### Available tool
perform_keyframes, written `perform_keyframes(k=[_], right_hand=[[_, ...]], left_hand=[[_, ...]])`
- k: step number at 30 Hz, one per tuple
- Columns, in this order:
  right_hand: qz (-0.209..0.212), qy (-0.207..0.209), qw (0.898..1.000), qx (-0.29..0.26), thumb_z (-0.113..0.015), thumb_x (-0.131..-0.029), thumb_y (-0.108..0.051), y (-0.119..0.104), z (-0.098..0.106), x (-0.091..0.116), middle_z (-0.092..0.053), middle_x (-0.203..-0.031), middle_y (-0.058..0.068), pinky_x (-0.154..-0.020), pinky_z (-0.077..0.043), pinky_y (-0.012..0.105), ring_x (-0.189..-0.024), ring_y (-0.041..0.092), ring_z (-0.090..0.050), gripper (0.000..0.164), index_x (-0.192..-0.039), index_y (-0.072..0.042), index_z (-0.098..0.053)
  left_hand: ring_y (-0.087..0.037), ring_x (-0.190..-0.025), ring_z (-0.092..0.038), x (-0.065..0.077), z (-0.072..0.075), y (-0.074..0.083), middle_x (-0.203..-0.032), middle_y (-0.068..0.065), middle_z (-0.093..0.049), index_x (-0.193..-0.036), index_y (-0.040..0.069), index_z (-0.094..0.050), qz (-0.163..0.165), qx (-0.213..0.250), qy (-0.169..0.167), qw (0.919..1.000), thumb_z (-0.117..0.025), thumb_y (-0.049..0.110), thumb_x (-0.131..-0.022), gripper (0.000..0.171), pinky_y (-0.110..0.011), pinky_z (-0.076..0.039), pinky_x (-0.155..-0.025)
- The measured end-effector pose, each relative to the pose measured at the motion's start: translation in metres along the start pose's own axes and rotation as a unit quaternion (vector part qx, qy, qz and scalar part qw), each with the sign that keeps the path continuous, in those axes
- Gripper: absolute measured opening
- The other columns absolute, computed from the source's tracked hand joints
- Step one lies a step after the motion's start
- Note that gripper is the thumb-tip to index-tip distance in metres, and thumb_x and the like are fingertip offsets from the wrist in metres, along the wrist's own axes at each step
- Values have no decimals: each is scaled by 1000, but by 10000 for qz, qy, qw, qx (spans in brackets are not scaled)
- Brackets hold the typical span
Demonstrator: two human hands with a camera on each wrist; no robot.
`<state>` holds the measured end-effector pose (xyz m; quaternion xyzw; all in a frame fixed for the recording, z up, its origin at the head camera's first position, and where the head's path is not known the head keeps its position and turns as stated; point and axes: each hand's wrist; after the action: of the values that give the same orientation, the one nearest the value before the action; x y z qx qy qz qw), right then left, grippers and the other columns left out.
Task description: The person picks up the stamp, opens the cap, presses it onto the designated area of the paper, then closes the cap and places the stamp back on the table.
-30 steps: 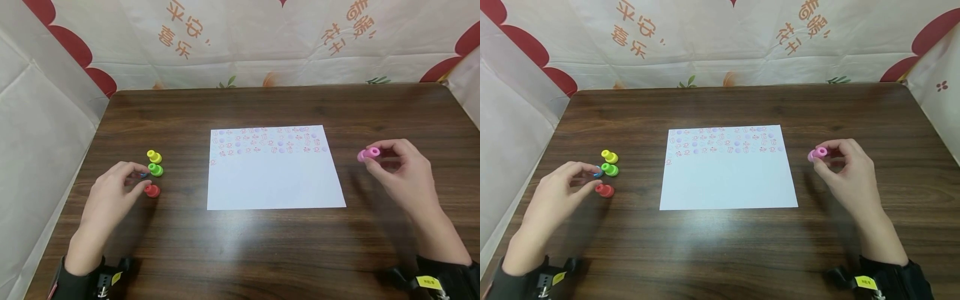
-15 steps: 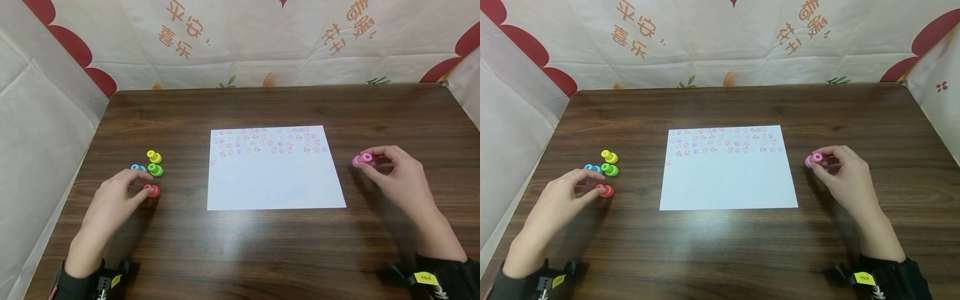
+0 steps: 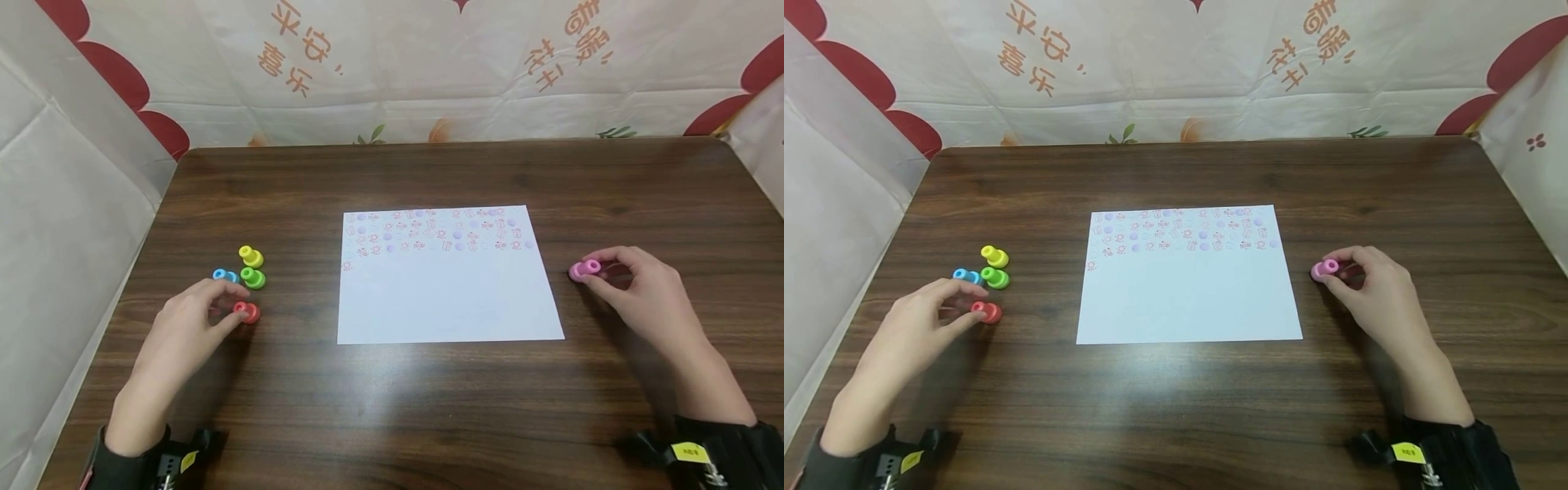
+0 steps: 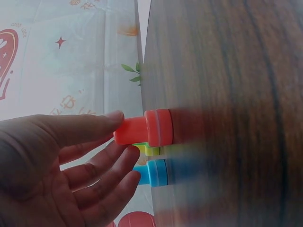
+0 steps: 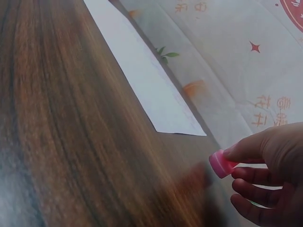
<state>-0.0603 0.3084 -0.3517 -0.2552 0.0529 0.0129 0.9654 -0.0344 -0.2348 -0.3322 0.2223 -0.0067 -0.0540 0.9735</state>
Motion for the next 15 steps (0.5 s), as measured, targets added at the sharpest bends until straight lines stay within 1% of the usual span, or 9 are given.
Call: perform_keyframes(k=[1,2,3,4,8,9,10,15], right_hand=[[-1,-13,10000,30,-73,-84,-27,0,-1,0,-61,-101,23,-67,-57,33,-87,38,-60,39,-109,2,-62],[-2,-27,10000,59,-73,-84,-25,1,-1,0,-62,-101,24,-65,-57,39,-87,38,-60,38,-109,2,-62],[2,-38,10000,77,-73,-84,-24,1,-1,0,-62,-101,24,-65,-55,49,-86,38,-60,37,-109,2,-62],[12,-42,10000,73,-73,-85,-23,2,-2,1,-62,-100,24,-67,-55,54,-86,39,-60,37,-109,2,-62],[33,-60,10000,43,-73,-85,-20,4,-3,1,-62,-101,26,-71,-53,62,-86,41,-60,36,-110,3,-61],[35,-66,10000,24,-72,-85,-19,4,-4,1,-62,-102,27,-74,-50,67,-87,42,-60,36,-111,3,-61],[35,-73,10000,7,-72,-85,-19,5,-4,1,-61,-102,28,-75,-49,68,-88,42,-59,37,-111,4,-60],[42,-80,10000,28,-72,-86,-23,5,-4,-1,-61,-102,28,-75,-48,68,-88,42,-59,38,-111,4,-60]], left_hand=[[-37,-90,-63,0,0,0,-107,-18,-66,-104,7,-66,-6,5,1,10000,-73,15,-84,23,-59,-52,-73],[-37,-89,-63,0,0,0,-106,-18,-66,-104,7,-66,-18,3,12,10000,-73,15,-84,23,-59,-52,-73],[-37,-88,-64,0,0,0,-105,-18,-66,-104,6,-66,-34,1,16,10000,-73,14,-83,23,-59,-52,-73],[-36,-88,-64,0,0,0,-104,-18,-66,-104,6,-66,-41,-3,15,10000,-74,14,-83,23,-58,-53,-73],[-35,-85,-64,0,-1,0,-99,-17,-67,-103,5,-66,-98,-16,34,9999,-74,12,-82,24,-57,-53,-72],[-34,-84,-64,-1,-1,0,-98,-17,-67,-103,5,-66,-110,-15,38,9999,-75,11,-82,24,-57,-54,-71],[-34,-83,-64,-1,-1,0,-97,-17,-67,-102,5,-66,-123,-16,41,9999,-75,10,-81,23,-57,-54,-71],[-33,-81,-66,-1,-1,0,-96,-17,-68,-101,4,-66,-148,-2,24,9999,-74,9,-81,22,-56,-54,-70]])
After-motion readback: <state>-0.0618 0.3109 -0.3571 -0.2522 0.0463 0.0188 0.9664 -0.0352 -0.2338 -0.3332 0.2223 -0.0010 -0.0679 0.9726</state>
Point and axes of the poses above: each hand's wrist, its own x-axis away from the middle knuckle, its own z-axis out of the back of the hand, y = z × x
